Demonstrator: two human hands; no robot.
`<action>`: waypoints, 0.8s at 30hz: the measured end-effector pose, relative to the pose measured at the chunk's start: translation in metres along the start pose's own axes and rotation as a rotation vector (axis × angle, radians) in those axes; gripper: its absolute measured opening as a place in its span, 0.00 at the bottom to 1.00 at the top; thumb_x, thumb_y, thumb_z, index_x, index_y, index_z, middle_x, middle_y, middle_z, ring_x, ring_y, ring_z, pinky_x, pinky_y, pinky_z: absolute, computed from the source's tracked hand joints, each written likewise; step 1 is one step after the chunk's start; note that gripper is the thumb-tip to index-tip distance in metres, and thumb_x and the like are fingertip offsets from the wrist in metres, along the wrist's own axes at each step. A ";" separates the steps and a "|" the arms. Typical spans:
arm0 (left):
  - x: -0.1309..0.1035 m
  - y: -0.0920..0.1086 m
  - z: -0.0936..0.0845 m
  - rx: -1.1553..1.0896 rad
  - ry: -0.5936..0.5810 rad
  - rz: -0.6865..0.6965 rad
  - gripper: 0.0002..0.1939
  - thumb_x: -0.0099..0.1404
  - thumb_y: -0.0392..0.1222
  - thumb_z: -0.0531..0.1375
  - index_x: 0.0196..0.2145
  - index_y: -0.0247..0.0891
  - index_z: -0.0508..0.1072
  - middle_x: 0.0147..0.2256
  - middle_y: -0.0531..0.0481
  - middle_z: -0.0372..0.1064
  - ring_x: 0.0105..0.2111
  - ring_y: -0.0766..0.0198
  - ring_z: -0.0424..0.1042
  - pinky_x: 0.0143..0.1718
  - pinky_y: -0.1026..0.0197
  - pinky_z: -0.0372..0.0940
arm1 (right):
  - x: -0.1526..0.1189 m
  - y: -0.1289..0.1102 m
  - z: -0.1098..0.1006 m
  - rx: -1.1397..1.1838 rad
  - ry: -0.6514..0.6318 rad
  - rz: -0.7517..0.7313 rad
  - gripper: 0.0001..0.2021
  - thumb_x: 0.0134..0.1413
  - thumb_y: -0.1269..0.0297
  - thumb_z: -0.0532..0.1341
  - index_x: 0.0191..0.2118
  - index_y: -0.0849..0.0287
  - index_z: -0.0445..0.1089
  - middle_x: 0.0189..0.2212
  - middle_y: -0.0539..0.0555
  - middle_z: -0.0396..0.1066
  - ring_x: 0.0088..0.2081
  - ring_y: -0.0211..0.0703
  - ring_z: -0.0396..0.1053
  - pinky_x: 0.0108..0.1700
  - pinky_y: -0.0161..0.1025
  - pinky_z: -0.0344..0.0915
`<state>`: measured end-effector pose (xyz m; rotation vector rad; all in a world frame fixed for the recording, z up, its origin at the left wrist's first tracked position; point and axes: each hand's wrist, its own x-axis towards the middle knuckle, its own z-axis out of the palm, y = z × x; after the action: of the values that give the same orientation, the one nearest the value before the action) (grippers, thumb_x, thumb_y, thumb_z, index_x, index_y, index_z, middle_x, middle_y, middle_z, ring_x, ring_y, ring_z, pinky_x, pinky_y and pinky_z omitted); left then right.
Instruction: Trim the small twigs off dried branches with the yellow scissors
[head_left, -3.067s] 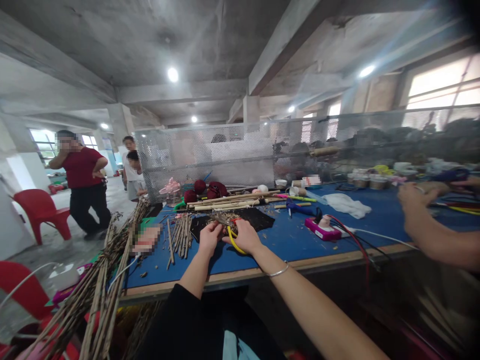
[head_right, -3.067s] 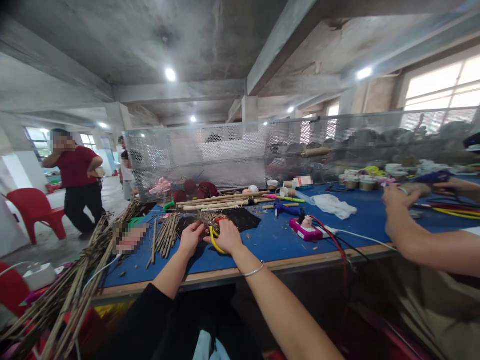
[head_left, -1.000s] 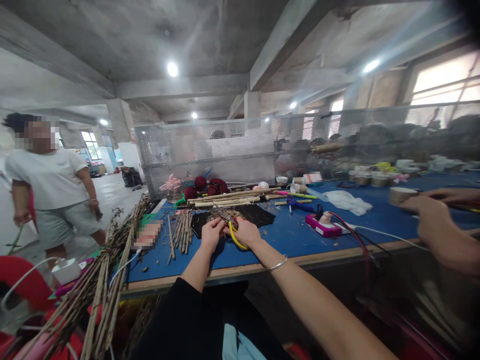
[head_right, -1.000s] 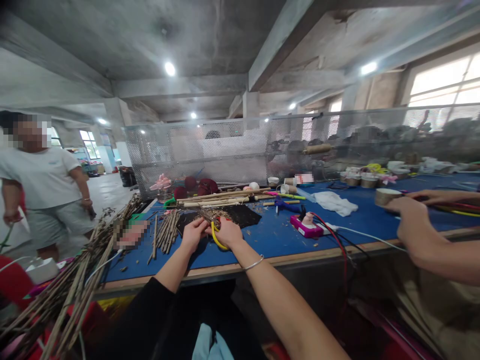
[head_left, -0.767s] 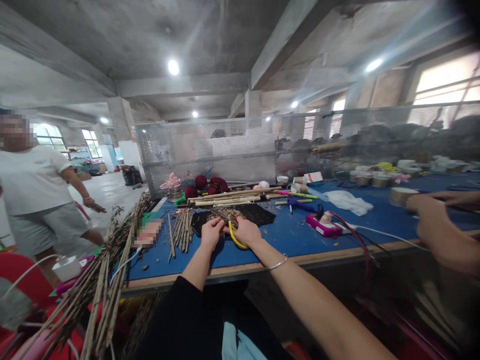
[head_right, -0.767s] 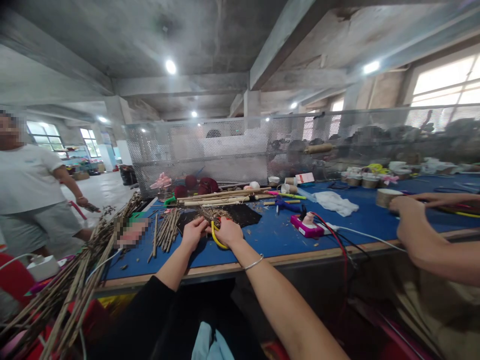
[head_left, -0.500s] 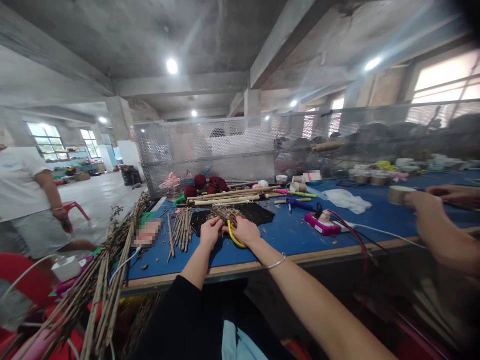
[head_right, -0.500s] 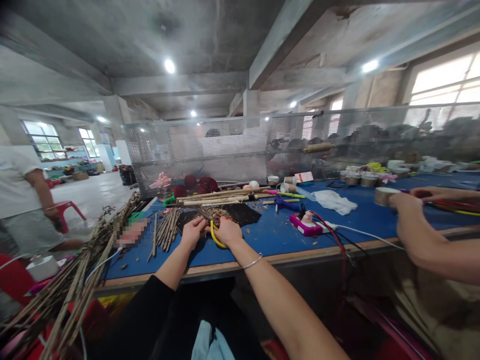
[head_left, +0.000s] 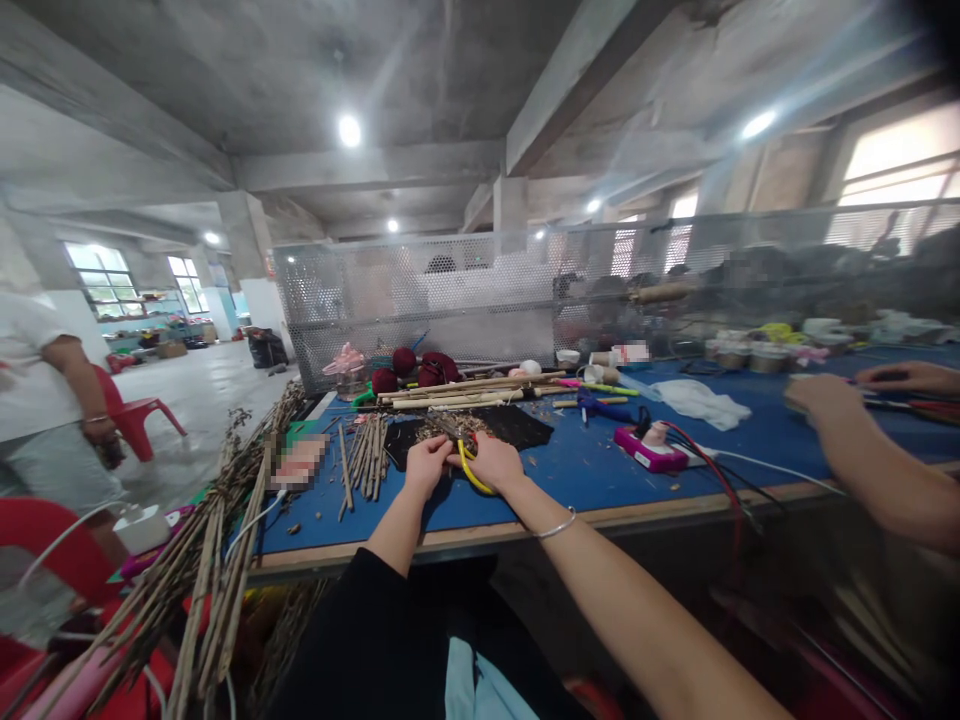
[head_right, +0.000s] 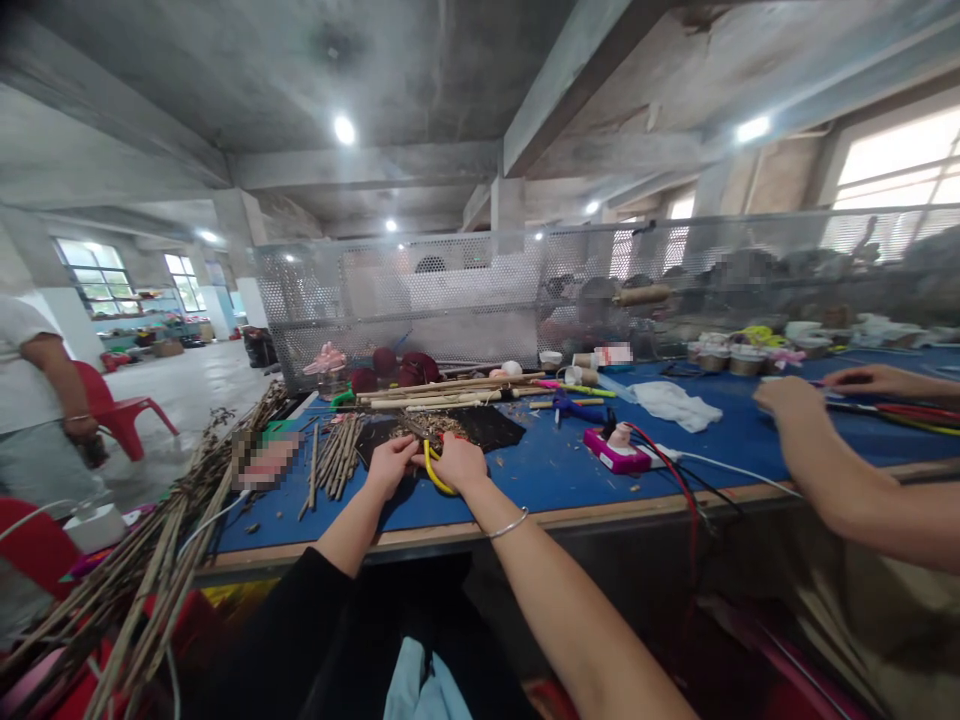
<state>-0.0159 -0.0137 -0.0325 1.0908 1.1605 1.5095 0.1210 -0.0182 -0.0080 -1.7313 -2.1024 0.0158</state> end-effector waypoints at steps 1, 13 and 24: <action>0.001 -0.002 0.000 0.015 0.011 0.006 0.22 0.43 0.44 0.66 0.37 0.32 0.75 0.28 0.45 0.72 0.18 0.71 0.63 0.18 0.68 0.57 | 0.000 0.000 0.000 0.000 0.005 -0.001 0.31 0.41 0.36 0.52 0.39 0.60 0.63 0.35 0.59 0.70 0.38 0.51 0.69 0.37 0.38 0.60; -0.004 0.008 0.000 -0.064 0.022 0.121 0.20 0.46 0.50 0.63 0.29 0.29 0.72 0.16 0.55 0.61 0.14 0.75 0.56 0.15 0.70 0.50 | -0.002 0.004 -0.001 0.031 0.095 -0.009 0.28 0.43 0.36 0.51 0.37 0.57 0.67 0.35 0.57 0.69 0.38 0.49 0.68 0.38 0.39 0.59; -0.008 0.015 0.002 -0.077 0.078 0.055 0.20 0.42 0.47 0.66 0.31 0.31 0.70 0.21 0.51 0.67 0.19 0.70 0.64 0.18 0.69 0.57 | 0.002 0.007 0.009 0.045 0.131 -0.167 0.33 0.39 0.39 0.57 0.44 0.63 0.61 0.42 0.60 0.62 0.45 0.50 0.59 0.45 0.42 0.55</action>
<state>-0.0146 -0.0232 -0.0187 1.0266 1.1237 1.6388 0.1246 -0.0122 -0.0174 -1.4843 -2.1261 -0.0956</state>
